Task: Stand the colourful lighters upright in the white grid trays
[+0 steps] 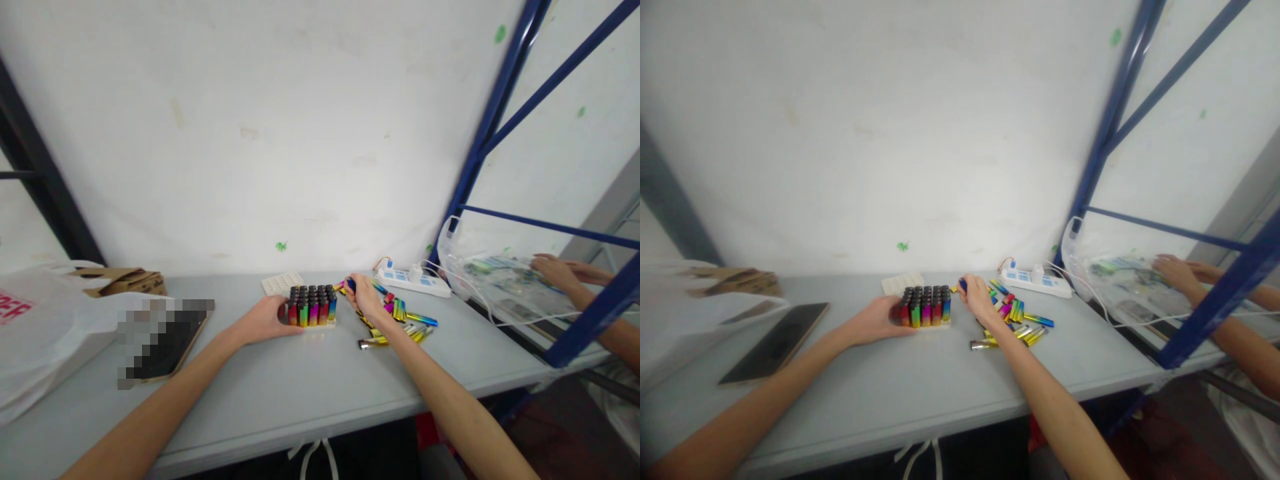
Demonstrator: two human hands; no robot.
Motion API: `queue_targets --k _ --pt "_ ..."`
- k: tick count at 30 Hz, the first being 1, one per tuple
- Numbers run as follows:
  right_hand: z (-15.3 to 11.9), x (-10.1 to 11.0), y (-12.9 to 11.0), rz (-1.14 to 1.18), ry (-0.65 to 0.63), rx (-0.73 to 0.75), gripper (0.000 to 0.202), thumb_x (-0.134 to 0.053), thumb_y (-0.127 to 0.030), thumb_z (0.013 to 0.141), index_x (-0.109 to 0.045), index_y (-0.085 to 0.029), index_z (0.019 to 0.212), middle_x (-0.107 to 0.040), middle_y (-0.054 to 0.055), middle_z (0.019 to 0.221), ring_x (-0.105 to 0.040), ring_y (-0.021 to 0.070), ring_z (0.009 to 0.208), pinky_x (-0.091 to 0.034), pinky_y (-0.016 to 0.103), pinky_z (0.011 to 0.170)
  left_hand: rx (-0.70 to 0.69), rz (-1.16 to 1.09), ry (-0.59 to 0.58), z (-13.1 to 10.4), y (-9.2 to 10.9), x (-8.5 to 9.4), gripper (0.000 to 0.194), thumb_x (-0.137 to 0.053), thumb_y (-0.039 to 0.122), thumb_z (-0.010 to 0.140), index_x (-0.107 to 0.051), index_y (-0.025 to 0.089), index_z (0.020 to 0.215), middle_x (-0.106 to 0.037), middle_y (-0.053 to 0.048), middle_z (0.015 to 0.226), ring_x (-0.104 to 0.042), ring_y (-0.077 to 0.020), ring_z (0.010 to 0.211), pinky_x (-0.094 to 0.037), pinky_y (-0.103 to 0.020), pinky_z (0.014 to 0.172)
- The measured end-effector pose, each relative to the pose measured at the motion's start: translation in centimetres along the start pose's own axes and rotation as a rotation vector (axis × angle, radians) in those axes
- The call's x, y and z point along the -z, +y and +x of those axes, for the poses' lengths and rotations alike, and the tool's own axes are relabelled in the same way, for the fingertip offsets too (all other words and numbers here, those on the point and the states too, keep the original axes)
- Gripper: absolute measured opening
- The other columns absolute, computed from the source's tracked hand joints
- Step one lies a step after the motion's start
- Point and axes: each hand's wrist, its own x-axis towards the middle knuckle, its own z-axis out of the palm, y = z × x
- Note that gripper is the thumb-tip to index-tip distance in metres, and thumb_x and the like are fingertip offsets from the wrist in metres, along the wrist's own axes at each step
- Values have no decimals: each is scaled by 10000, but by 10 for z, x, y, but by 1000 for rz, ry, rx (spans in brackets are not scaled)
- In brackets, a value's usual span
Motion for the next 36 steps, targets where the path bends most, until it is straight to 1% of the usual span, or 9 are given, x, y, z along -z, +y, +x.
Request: queue_targets --k 3,6,10,12,15,20,24,31,36 --pt "-1 1 0 -12 33 10 526 -367 -575 948 -390 -228 553 -279 -50 439 -223 95 390 -157 243 399 2 3 5 0 1 0 587 -696 727 648 -607 170 811 -640 -36 771 -564 -203 690 -368 -282 596" --pt "-3 6 -6 -1 -92 32 540 -411 -679 928 -575 -201 737 -327 -62 500 -265 98 424 -202 231 416 4 14 13 0 0 0 601 -696 741 643 -603 171 809 -640 -38 772 -565 -204 690 -371 -284 601" --pt "-5 17 -18 -63 -211 217 494 -427 -641 962 -647 -208 1047 -516 -20 655 -475 133 589 -416 241 572 9 -13 3 1 -2 -1 598 -703 734 642 -614 170 821 -639 -29 760 -558 -193 676 -366 -277 585" --pt "-5 22 -21 -135 -200 307 407 -513 -586 950 -663 -218 1042 -612 26 820 -565 161 770 -477 267 713 4 -24 -1 1 -3 -2 591 -703 730 641 -618 173 818 -635 -20 748 -553 -186 668 -361 -273 579" --pt "-6 26 -21 -242 -146 416 301 -675 -505 871 -693 -214 944 -624 58 993 -578 188 928 -484 288 814 -9 -31 -8 1 -2 -1 590 -698 731 644 -628 172 822 -636 -16 742 -548 -184 664 -355 -273 578" --pt "-10 30 -15 -341 -286 342 308 -665 -478 888 -680 -191 1001 -584 -17 706 -528 139 655 -432 251 642 -16 -58 -14 1 -1 -1 582 -691 711 667 -641 168 869 -639 -15 762 -540 -176 664 -359 -267 581" --pt "-10 31 -9 -455 -385 374 294 -675 -456 886 -679 -208 1044 -664 -9 725 -591 161 655 -448 272 669 -19 -51 -12 1 -1 -1 578 -704 710 658 -632 165 835 -635 -18 747 -540 -176 657 -353 -268 574" --pt "-8 32 -7 -503 -394 376 301 -704 -478 857 -723 -209 992 -718 15 739 -645 186 668 -483 287 669 11 -73 -11 0 -1 -1 573 -716 697 638 -637 167 842 -656 -25 761 -567 -192 679 -365 -277 587" --pt "-8 30 -8 -531 -339 402 307 -707 -487 853 -743 -203 964 -740 36 757 -665 200 682 -496 301 674 6 -83 -8 0 0 -2 564 -719 689 638 -641 172 848 -653 -19 758 -568 -189 673 -363 -274 577"
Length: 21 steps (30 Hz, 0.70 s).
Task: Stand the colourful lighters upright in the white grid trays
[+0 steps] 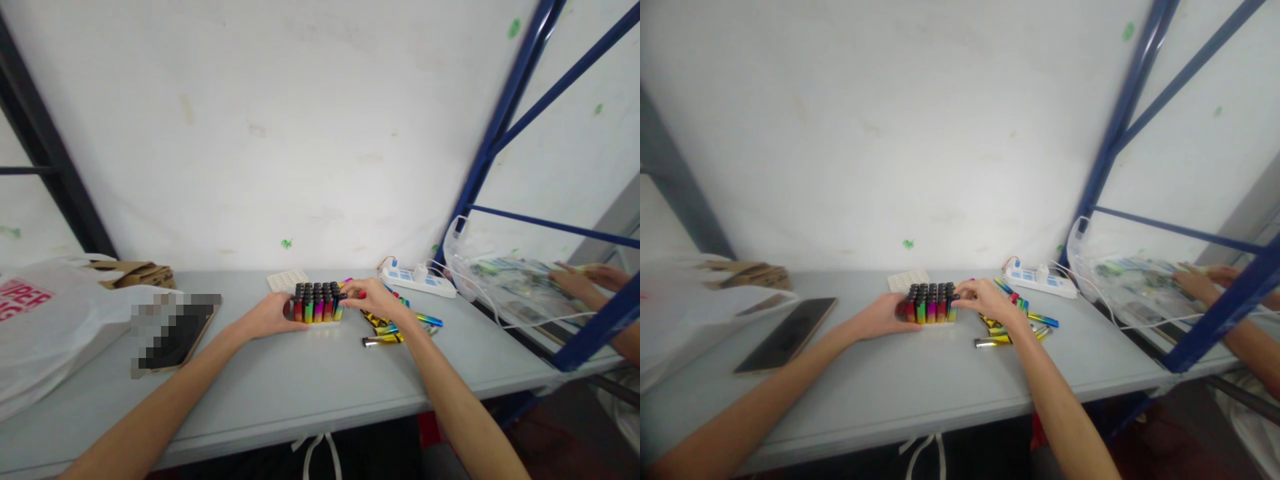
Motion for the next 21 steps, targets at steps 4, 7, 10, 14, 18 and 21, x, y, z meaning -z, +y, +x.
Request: queue_targets --k 4,7,10,14,18,21 --pt "0 -3 1 18 -57 -18 283 -707 -470 857 -725 -201 942 -737 29 723 -680 197 651 -499 289 648 -16 21 -3 -1 0 0 570 -712 695 651 -634 169 856 -653 -22 768 -566 -190 678 -371 -275 585" --pt "0 -5 3 9 -82 -26 272 -696 -468 867 -705 -205 936 -735 24 699 -680 194 627 -495 283 622 -15 34 -5 0 -1 0 570 -705 697 667 -631 165 858 -658 -31 783 -572 -200 698 -378 -280 598" --pt "1 -4 5 -21 -105 -65 290 -724 -487 836 -691 -199 840 -709 9 629 -645 177 564 -458 257 555 -13 17 -10 0 0 1 567 -721 676 662 -642 162 887 -669 -34 813 -582 -207 722 -385 -283 613" --pt "0 5 3 15 -92 -152 385 -707 -553 827 -695 -177 752 -678 16 602 -599 154 527 -411 233 492 2 2 -36 -6 8 1 553 -721 672 661 -641 164 866 -669 -34 802 -590 -212 711 -384 -285 592" --pt "18 11 -3 -98 49 -100 417 -538 -529 961 -713 -166 857 -681 24 640 -602 148 565 -444 244 568 119 68 -24 -33 21 4 526 -730 645 654 -636 166 850 -693 -60 832 -614 -237 724 -419 -304 610" --pt "52 -6 -6 -211 -35 15 330 -520 -429 995 -700 -153 997 -733 62 825 -654 166 717 -497 283 731 163 110 -9 -64 27 12 481 -715 604 696 -647 167 888 -704 -71 890 -632 -250 777 -452 -315 669"
